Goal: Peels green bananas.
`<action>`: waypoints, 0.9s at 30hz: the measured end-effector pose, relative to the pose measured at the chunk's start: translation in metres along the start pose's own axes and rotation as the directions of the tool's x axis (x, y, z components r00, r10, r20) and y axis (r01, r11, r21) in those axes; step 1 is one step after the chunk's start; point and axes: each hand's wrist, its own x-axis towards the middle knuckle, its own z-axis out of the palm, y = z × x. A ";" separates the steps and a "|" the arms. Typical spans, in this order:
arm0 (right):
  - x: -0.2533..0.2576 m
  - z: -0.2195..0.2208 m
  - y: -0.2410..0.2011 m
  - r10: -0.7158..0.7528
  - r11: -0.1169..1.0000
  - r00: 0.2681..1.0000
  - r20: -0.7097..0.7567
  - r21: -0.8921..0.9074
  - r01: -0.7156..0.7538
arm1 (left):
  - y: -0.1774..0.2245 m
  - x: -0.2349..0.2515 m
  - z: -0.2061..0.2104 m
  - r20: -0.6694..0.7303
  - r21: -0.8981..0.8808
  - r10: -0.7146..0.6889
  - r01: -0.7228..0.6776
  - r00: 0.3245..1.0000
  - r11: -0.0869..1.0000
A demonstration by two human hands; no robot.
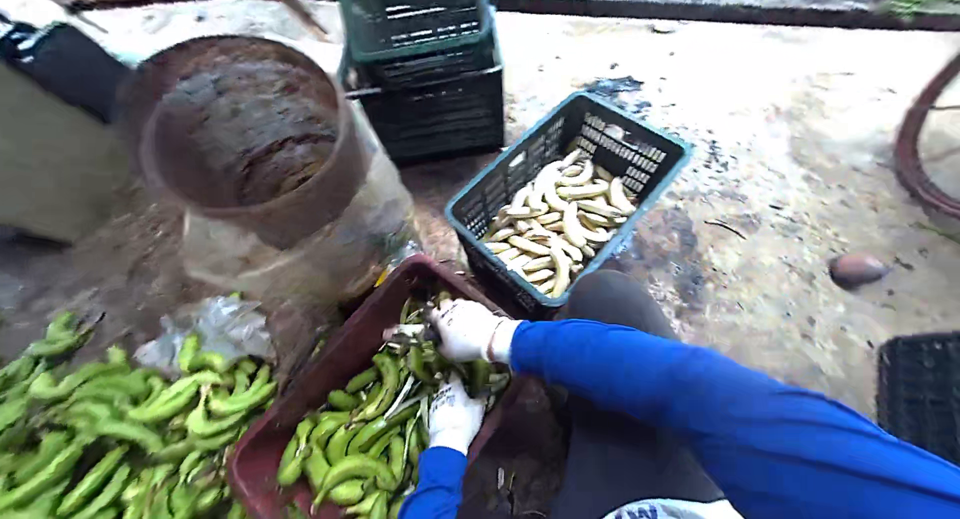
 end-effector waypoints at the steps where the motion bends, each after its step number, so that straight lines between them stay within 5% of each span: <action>1: 0.005 0.010 0.005 0.002 0.999 0.998 0.068 -0.041 0.000 | -0.003 0.001 0.001 -0.006 -0.014 0.026 -0.026 1.000 1.000; 7: 0.005 0.012 -0.012 -0.004 0.994 0.988 0.154 -0.111 0.021 | -0.028 -0.008 -0.018 0.049 -0.068 0.070 -0.067 0.996 0.995; 11: -0.013 -0.021 -0.021 0.020 1.000 1.000 0.013 -0.014 -0.020 | -0.048 -0.072 -0.091 -0.136 -0.443 0.108 -0.158 0.985 0.882; 13: -0.025 -0.042 -0.018 0.050 0.993 0.997 -0.052 0.112 -0.044 | -0.055 -0.097 -0.109 -0.277 -0.706 -0.029 -0.183 0.960 0.684; 16: -0.045 -0.056 -0.014 0.123 0.920 0.979 -0.165 0.389 -0.050 | -0.063 -0.097 -0.105 -0.196 -0.933 -0.195 -0.122 0.961 0.338; 19: -0.054 -0.047 -0.023 0.176 0.706 0.944 -0.278 0.704 0.077 | -0.058 -0.085 -0.097 -0.060 -0.998 -0.058 -0.061 0.996 -0.010; 21: -0.057 -0.039 -0.037 0.126 0.517 0.943 -0.309 0.831 0.204 | -0.048 -0.082 -0.097 -0.110 -0.964 0.052 -0.094 0.993 -0.250; 23: -0.061 -0.032 -0.051 0.017 0.417 0.956 -0.292 0.871 0.259 | -0.040 -0.080 -0.103 -0.224 -0.875 0.017 -0.193 0.974 -0.445; 25: -0.062 -0.027 -0.057 -0.028 0.457 0.972 -0.233 0.862 0.220 | -0.044 -0.078 -0.110 -0.329 -0.814 -0.132 -0.351 0.935 -0.463; 27: -0.055 -0.023 -0.052 0.040 0.557 0.976 -0.213 0.816 0.155 | -0.059 -0.074 -0.115 -0.453 -0.828 -0.290 -0.519 0.843 -0.213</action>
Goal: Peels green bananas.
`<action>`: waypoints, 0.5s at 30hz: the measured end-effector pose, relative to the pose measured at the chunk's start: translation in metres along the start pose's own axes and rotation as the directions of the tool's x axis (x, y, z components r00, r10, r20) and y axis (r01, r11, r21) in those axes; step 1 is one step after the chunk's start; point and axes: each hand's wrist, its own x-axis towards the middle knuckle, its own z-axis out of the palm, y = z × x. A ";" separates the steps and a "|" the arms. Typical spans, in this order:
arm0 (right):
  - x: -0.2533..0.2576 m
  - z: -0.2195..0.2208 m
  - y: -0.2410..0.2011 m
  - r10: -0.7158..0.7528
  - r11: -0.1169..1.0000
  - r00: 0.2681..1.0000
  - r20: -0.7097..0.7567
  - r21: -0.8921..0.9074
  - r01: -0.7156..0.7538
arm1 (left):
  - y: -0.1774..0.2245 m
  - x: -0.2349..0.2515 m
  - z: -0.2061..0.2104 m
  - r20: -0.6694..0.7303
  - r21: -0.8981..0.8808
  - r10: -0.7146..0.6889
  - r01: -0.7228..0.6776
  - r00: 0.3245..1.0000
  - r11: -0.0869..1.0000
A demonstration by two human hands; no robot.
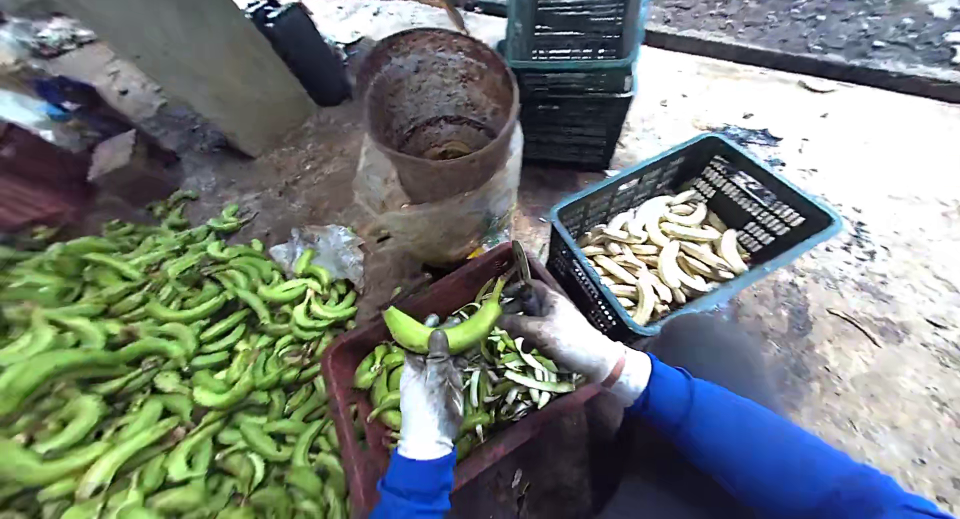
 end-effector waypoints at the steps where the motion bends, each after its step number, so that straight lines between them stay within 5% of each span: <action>1: 0.004 -0.003 0.004 0.001 0.994 0.998 -0.056 -0.105 -0.007 | 0.001 0.005 -0.009 -0.035 0.226 0.119 -0.108 0.992 0.968; 3: 0.008 -0.009 0.008 -0.060 0.950 0.994 -0.092 -0.311 0.029 | 0.009 0.010 -0.020 -0.011 0.614 0.284 -0.218 0.959 0.759; 5: 0.005 -0.008 0.004 -0.113 0.909 0.994 0.004 -0.403 0.105 | 0.017 0.011 -0.020 0.035 0.710 0.330 -0.256 0.943 0.656; 12: -0.003 0.009 0.009 -0.153 0.827 0.968 0.200 -0.510 0.236 | 0.014 0.007 -0.003 0.153 0.619 0.347 -0.363 0.925 0.696; 15: 0.006 0.009 0.021 -0.013 0.829 0.970 0.244 -0.540 0.147 | 0.012 0.004 0.000 0.084 0.538 0.367 -0.352 0.926 0.766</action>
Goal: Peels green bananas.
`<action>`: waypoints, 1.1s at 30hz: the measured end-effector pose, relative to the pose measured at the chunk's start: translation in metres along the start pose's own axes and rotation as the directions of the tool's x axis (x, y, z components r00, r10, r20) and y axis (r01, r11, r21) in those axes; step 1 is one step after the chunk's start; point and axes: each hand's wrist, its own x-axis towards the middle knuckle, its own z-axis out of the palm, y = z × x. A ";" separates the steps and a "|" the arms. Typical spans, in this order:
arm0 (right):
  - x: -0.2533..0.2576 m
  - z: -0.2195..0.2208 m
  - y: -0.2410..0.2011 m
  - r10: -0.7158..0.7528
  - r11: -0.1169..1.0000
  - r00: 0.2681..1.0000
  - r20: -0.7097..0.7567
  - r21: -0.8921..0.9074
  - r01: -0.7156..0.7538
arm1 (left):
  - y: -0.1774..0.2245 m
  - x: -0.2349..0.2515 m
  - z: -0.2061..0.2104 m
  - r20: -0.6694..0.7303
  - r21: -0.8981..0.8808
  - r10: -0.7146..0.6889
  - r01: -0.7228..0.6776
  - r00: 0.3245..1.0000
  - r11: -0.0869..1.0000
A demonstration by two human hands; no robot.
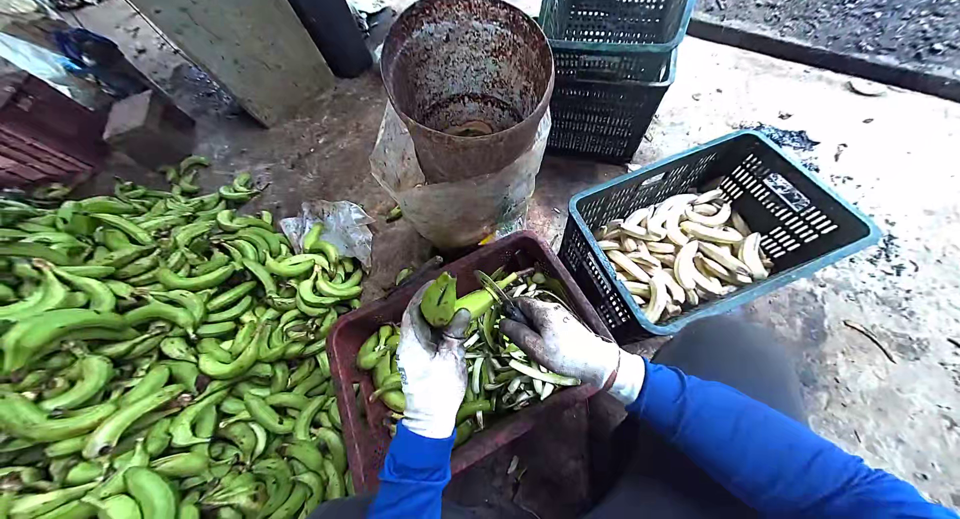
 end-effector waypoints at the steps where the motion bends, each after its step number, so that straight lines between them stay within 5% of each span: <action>1: 0.004 0.003 0.011 0.071 0.997 0.996 0.063 -0.028 -0.069 | 0.001 0.001 -0.002 -0.021 -0.072 -0.017 0.015 1.000 0.997; 4: 0.012 0.004 0.030 0.098 0.993 0.993 0.067 -0.072 -0.093 | 0.008 0.020 -0.020 -0.029 -0.283 -0.082 0.071 0.996 0.956; 8: -0.003 -0.002 0.000 -0.150 0.988 0.988 -0.022 -0.048 0.149 | -0.001 0.025 -0.036 0.076 -0.569 -0.381 0.353 0.922 0.742; 11: -0.017 0.006 -0.015 -0.428 0.901 0.903 -0.044 -0.097 0.423 | -0.009 0.023 -0.034 0.168 -0.571 -0.499 0.497 0.850 0.653; 14: -0.021 0.011 -0.019 -0.518 0.846 0.855 0.016 -0.138 0.516 | -0.011 0.021 -0.026 0.266 -0.554 -0.525 0.574 0.808 0.603; 18: -0.013 0.012 -0.013 -0.472 0.863 0.882 -0.016 -0.214 0.458 | -0.002 0.005 -0.019 0.336 -0.464 -0.420 0.536 0.843 0.705; 22: 0.010 -0.008 0.002 -0.454 0.855 0.814 -0.363 -0.434 0.284 | -0.007 0.002 -0.005 0.313 -0.476 -0.415 0.519 0.855 0.710; 25: 0.019 -0.047 0.007 -0.127 0.970 0.856 -0.502 -0.242 0.002 | -0.006 0.003 -0.009 0.327 -0.516 -0.447 0.554 0.832 0.653; 28: 0.009 -0.059 -0.001 -0.014 1.000 0.912 -0.409 -0.004 0.014 | -0.010 0.011 -0.013 0.415 -0.628 -0.426 0.592 0.804 0.506; 33: -0.023 -0.009 -0.019 -0.247 0.946 0.969 -0.029 0.208 0.247 | -0.016 0.013 -0.007 0.260 -0.609 -0.460 0.513 0.849 0.605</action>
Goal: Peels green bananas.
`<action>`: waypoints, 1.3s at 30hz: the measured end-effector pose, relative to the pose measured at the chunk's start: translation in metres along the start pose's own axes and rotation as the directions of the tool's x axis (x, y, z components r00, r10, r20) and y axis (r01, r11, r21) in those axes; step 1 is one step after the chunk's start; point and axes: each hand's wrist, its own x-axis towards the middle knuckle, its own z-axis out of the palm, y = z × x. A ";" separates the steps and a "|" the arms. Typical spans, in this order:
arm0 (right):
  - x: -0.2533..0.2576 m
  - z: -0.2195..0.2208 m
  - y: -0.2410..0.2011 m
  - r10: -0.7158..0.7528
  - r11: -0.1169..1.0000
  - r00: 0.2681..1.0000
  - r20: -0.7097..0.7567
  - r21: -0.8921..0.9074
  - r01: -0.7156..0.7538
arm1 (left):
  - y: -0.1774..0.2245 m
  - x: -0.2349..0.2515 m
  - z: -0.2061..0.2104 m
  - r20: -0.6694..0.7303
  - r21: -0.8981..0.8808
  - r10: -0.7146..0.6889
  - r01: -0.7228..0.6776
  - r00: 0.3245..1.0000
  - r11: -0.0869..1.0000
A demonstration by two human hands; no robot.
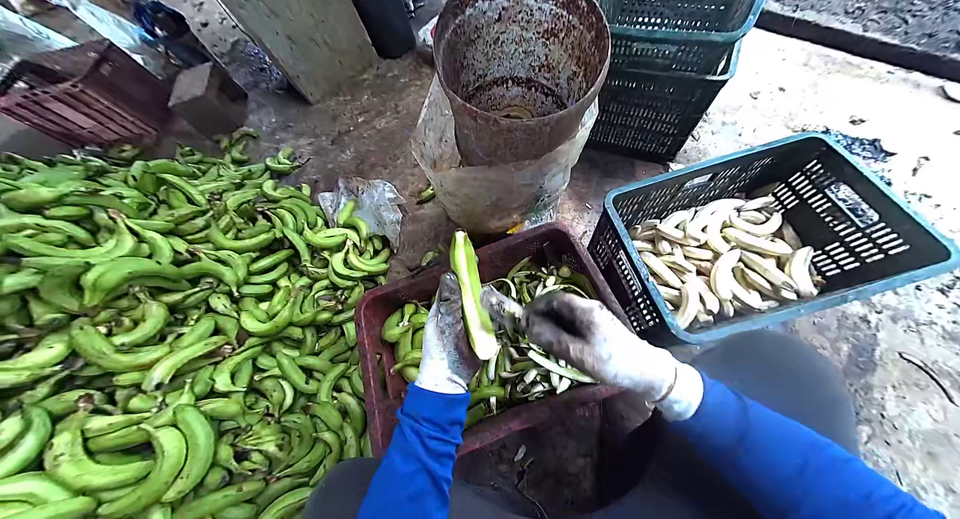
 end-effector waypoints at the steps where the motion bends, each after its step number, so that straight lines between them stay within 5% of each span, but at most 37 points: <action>1: -0.003 0.007 0.000 -0.025 1.000 0.998 0.064 -0.002 0.025 | -0.001 -0.001 0.000 -0.028 -0.028 0.010 -0.011 1.000 1.000; 5: 0.002 0.019 0.011 -0.059 0.989 0.994 0.096 -0.129 0.071 | -0.007 -0.009 0.001 -0.001 -0.071 0.041 -0.041 0.999 0.997; 7: 0.013 0.012 0.017 -0.146 0.946 0.986 -0.083 -0.304 0.114 | -0.009 -0.017 0.007 0.073 -0.006 -0.014 0.014 0.997 1.000; 10: 0.035 -0.010 0.023 -0.349 0.867 0.866 -0.358 -0.474 0.153 | -0.009 -0.022 0.016 0.178 -0.013 -0.229 0.235 0.957 0.972; 14: 0.040 -0.031 0.004 -0.119 0.954 0.843 -0.524 -0.296 -0.049 | -0.009 -0.016 0.011 0.228 0.030 -0.316 0.318 0.921 0.948; 18: 0.024 -0.011 -0.002 0.082 0.990 0.943 -0.322 -0.079 -0.113 | -0.008 -0.005 0.008 -0.001 0.101 -0.043 0.043 0.999 0.994; 21: 0.005 0.015 -0.005 0.046 0.998 0.994 -0.104 -0.033 -0.050 | -0.007 0.008 0.001 -0.130 0.247 0.248 -0.211 0.960 0.946; 25: -0.005 0.031 0.002 0.003 0.991 1.000 0.027 -0.136 0.001 | -0.002 0.009 -0.005 -0.150 0.230 0.351 -0.312 0.924 0.922; 28: 0.009 0.022 0.009 -0.018 0.983 1.000 -0.005 -0.181 0.017 | 0.000 -0.003 0.000 -0.043 0.094 0.230 -0.225 0.972 0.970; 30: 0.024 0.009 0.015 -0.071 0.975 0.989 -0.131 -0.217 0.042 | 0.003 -0.011 0.001 0.145 0.007 -0.004 0.003 0.989 1.000; 32: 0.038 -0.010 0.020 -0.096 0.967 0.960 -0.264 -0.253 0.027 | 0.001 -0.015 -0.002 0.357 0.045 -0.258 0.259 0.898 0.965; 34: 0.045 -0.026 0.020 -0.050 0.963 0.935 -0.352 -0.264 -0.048 | -0.004 -0.014 -0.002 0.454 0.144 -0.383 0.358 0.805 0.923; 36: 0.044 -0.033 0.018 0.027 0.964 0.920 -0.392 -0.232 -0.127 | -0.007 -0.014 0.003 0.394 0.185 -0.390 0.344 0.832 0.921; 39: 0.031 -0.018 0.015 0.071 0.964 0.928 -0.365 -0.214 -0.158 | -0.008 -0.008 0.005 0.112 0.093 -0.222 0.212 0.969 0.973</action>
